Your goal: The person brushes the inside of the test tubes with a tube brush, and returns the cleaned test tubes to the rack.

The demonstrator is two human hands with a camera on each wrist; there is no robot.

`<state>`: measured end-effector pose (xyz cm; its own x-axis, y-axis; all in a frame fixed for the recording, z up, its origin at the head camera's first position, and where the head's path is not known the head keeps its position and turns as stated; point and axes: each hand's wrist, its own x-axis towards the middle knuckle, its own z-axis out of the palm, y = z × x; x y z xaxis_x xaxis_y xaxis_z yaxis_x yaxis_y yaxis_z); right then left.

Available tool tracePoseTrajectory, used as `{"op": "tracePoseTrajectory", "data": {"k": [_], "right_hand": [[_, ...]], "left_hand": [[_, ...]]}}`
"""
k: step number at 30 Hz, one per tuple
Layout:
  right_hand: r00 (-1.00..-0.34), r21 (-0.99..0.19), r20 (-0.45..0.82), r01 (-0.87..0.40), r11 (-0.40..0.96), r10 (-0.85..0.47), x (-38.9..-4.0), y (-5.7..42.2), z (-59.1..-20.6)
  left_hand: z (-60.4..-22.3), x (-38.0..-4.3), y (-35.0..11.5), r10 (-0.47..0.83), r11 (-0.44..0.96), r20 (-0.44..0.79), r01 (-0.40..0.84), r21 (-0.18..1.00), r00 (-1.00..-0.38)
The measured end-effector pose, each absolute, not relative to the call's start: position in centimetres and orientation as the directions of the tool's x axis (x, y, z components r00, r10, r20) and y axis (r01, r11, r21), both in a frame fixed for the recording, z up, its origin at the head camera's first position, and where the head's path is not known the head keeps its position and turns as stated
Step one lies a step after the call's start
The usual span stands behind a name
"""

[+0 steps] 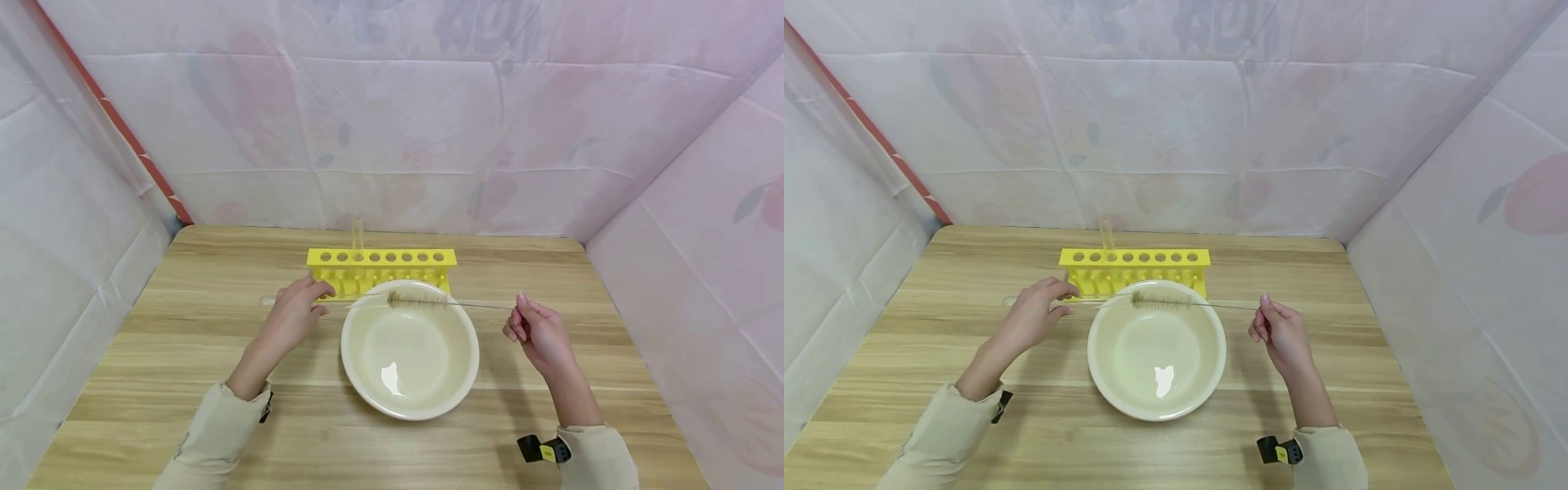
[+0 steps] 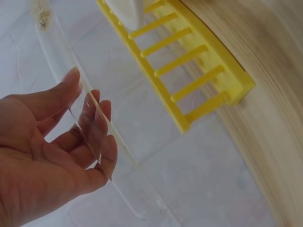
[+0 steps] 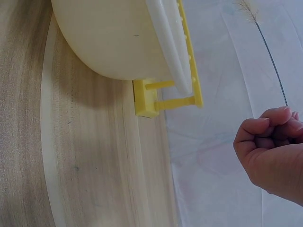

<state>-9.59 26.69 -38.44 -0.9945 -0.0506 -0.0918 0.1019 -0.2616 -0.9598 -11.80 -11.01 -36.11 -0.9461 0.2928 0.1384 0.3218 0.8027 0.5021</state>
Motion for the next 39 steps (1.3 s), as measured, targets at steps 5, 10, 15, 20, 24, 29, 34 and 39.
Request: {"op": "tracePoseTrajectory", "data": {"k": [5, 10, 15, 20, 24, 29, 34, 39], "right_hand": [[-0.994, -0.960, -0.095, 0.104, -0.261, -0.048, -9.7, 26.4, -38.5], [-0.995, -0.966, -0.084, 0.096, -0.238, -0.059, -9.8, 26.2, -38.5], [-0.995, -0.967, -0.075, 0.088, -0.237, -0.060, -9.9, 26.1, -38.4], [-0.995, -0.966, -0.074, 0.089, -0.242, -0.071, -10.0, 26.0, -38.3], [-0.994, -0.966, -0.077, 0.094, -0.242, -0.080, -10.1, 25.9, -38.3], [-0.990, -0.971, -0.089, 0.110, -0.211, -0.108, -10.3, 25.6, -38.3], [-0.990, -0.973, -0.094, 0.113, -0.201, -0.102, -10.3, 25.5, -38.4], [-0.990, -0.974, -0.097, 0.116, -0.194, -0.106, -10.2, 25.7, -38.4]], "left_hand": [[-36.1, -11.9, -11.0, 0.299, 0.798, 0.158, 0.337, 0.499, -0.941], [-36.2, -11.9, -10.9, 0.305, 0.791, 0.192, 0.360, 0.494, -0.933], [-36.4, -12.1, -10.9, 0.308, 0.787, 0.193, 0.363, 0.498, -0.932], [-36.4, -12.0, -10.6, 0.296, 0.786, 0.173, 0.342, 0.514, -0.939], [-36.3, -12.0, -10.4, 0.303, 0.784, 0.168, 0.346, 0.516, -0.938], [-36.6, -12.2, -10.0, 0.361, 0.785, 0.151, 0.387, 0.484, -0.920], [-36.7, -12.1, -9.9, 0.366, 0.781, 0.149, 0.391, 0.487, -0.918], [-36.6, -12.2, -10.0, 0.368, 0.771, 0.145, 0.389, 0.504, -0.918]]}}
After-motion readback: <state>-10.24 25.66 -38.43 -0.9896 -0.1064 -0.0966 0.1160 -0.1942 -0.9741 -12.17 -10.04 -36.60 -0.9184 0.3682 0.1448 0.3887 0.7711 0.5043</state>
